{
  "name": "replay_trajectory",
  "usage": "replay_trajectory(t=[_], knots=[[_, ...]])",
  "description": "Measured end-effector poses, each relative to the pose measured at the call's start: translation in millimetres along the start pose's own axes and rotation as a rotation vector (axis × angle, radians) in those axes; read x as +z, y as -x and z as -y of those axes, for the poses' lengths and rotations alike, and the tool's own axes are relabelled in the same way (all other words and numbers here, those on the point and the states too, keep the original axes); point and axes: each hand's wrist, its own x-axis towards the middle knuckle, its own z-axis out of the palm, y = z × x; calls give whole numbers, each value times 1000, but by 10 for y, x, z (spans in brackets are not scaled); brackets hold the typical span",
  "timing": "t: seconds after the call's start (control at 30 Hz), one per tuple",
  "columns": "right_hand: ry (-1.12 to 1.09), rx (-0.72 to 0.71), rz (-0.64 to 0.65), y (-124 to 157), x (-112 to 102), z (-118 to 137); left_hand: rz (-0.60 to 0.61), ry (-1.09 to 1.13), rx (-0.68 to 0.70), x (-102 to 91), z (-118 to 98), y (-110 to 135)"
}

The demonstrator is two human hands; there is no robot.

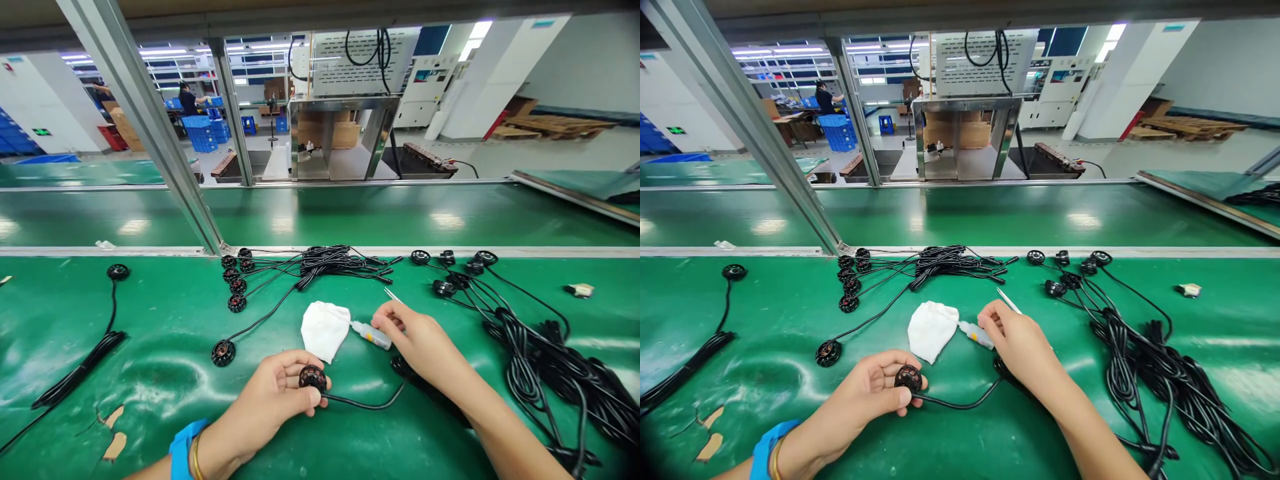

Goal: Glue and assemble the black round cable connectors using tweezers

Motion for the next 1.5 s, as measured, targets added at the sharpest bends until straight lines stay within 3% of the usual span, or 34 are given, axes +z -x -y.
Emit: replay_trajectory(t=[0.33, 0.5, 0.67, 0.77, 1.03, 1.5], knots=[[79, -72, 7, 108, -4, 170, -3, 11, -2, -5, 22, -17], [144, -19, 72, 117, 3, 171, -8, -1, 0, -9, 27, -9], [-206, 53, 86, 40, -73, 74, -69, -28, 103, -31, 58, -8], [-460, 126, 92, 11, -97, 85, -79, -20, 80, -32, 75, -12], [-654, 215, -200, 6, -92, 178, 22, 3, -8, 13, 46, 34], [-568, 148, -357, 113, -50, 321, -25, 106, 70, 8, 1, 18]])
